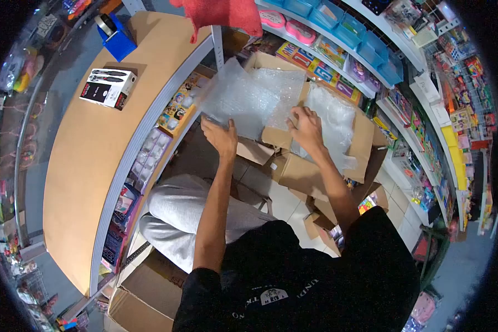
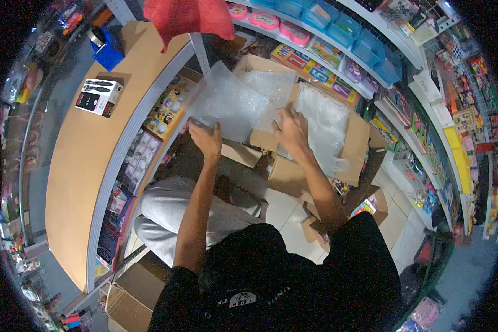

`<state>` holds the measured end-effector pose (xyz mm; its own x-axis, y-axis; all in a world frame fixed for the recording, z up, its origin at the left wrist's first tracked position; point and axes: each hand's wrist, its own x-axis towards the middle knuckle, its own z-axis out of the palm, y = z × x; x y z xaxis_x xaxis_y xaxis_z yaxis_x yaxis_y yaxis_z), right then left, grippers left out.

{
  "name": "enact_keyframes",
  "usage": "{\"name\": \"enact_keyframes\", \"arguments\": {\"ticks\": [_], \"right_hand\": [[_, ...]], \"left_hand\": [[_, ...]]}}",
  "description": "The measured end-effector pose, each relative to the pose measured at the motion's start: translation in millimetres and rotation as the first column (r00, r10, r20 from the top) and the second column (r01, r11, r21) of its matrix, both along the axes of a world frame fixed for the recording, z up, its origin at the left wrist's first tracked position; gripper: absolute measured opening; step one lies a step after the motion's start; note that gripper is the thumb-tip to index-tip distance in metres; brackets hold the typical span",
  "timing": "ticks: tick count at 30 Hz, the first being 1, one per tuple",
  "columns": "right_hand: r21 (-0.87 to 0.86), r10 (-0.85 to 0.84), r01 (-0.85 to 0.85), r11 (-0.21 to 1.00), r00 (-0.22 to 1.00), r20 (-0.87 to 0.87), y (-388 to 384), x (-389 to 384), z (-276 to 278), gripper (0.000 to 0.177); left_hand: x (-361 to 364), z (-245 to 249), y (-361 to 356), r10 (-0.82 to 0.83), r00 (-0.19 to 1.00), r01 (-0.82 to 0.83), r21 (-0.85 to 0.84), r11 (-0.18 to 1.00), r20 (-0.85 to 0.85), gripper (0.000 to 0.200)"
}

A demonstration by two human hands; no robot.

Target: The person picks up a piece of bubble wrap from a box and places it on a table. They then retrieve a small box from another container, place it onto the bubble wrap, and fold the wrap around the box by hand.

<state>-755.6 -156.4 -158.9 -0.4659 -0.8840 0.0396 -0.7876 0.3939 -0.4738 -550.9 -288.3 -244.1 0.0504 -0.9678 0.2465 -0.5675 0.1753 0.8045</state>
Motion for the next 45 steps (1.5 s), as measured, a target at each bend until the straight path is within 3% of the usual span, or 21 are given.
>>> {"name": "enact_keyframes", "arguments": {"ticks": [2,3,5,8,9,10,11,12,14,16,17,18,22,24,27,30,33,36,38,42,45], "right_hand": [[0.232,-0.037,0.085,0.969,0.979,-0.202,-24,-2,-15,0.052],[0.166,0.012,0.033,0.986,0.964,-0.266,-29,-3,-28,0.053],[0.050,0.090,-0.076,0.996,0.915,-0.393,-31,-9,-51,0.055],[0.160,0.256,-0.202,0.966,0.830,-0.495,-24,-9,-63,0.062],[0.226,0.276,-0.192,0.955,0.854,-0.441,-26,-13,-64,0.064],[0.293,0.295,-0.187,0.938,0.875,-0.384,-31,-17,-64,0.066],[0.360,0.312,-0.188,0.914,0.892,-0.327,-36,-17,-60,0.068],[0.323,0.276,-0.172,0.930,0.909,-0.311,-36,-16,-54,0.067],[0.244,0.201,-0.134,0.960,0.940,-0.276,-41,-10,-34,0.065],[-0.173,-0.039,0.058,0.983,0.993,0.111,-50,-15,-39,0.052],[-0.329,-0.099,0.213,0.920,0.938,0.332,-54,-17,-41,0.046],[-0.515,-0.046,0.163,0.841,0.972,0.232,-58,-19,-43,0.034],[-0.366,0.264,-0.151,0.918,0.923,0.281,-71,10,-32,0.035],[0.001,0.421,-0.423,0.906,0.903,0.083,-85,22,-37,0.039],[0.345,0.433,-0.452,0.823,0.891,0.135,-115,45,-61,0.051],[0.396,0.678,-0.660,0.639,0.726,0.116,-144,47,-103,0.064],[0.491,0.715,-0.619,0.613,0.699,-0.011,-149,52,-121,0.074],[0.569,0.780,-0.589,0.574,0.603,-0.163,-147,48,-143,0.068],[0.589,0.769,-0.553,0.589,0.607,-0.200,-151,49,-151,0.061],[0.641,0.804,-0.552,0.533,0.567,-0.181,-147,46,-121,0.052],[0.517,0.713,-0.579,0.631,0.696,-0.091,-142,29,-99,0.056]], "left_hand": [[5,-17,-11,-0.131,0.990,0.137,0.107,0.985,-0.059,0.070],[9,-23,-17,-0.193,0.977,0.205,0.158,0.966,-0.091,0.063],[17,-14,-16,-0.232,0.970,0.236,0.075,0.969,-0.067,0.045],[9,-6,-16,-0.376,0.927,0.374,-0.074,0.924,-0.009,0.028],[5,-6,-12,-0.428,0.903,0.428,-0.118,0.896,0.020,0.023],[0,22,-4,-0.528,0.850,0.527,-0.051,0.849,-0.007,0.023],[-8,11,1,-0.571,0.821,0.564,-0.154,0.811,0.003,0.026],[-21,0,7,-0.611,0.791,0.599,-0.237,0.765,0.024,0.038],[-36,7,31,-0.630,0.764,0.645,-0.122,0.754,0.143,0.048],[-52,9,38,-0.742,0.669,0.729,0.164,0.664,0.030,0.046],[-56,9,39,-0.781,0.622,0.756,0.295,0.585,-0.046,0.045],[-56,9,41,-0.789,0.614,0.743,0.323,0.586,0.020,0.043],[-44,13,48,-0.828,0.523,0.731,0.393,0.558,0.201,0.041],[-31,15,48,-0.816,0.505,0.728,0.368,0.578,0.283,0.045],[-6,16,56,-0.740,0.506,0.702,0.287,0.652,0.443,0.048],[11,5,53,-0.694,0.463,0.699,0.255,0.668,0.551,0.049],[22,-16,47,-0.687,0.473,0.720,0.206,0.662,0.552,0.048],[21,-28,53,-0.652,0.537,0.717,0.117,0.687,0.535,0.045],[23,-27,56,-0.607,0.559,0.705,0.063,0.707,0.565,0.045],[28,-19,55,-0.672,0.535,0.700,0.177,0.692,0.512,0.047],[28,-21,54,-0.661,0.548,0.700,0.151,0.698,0.512,0.047]]}}
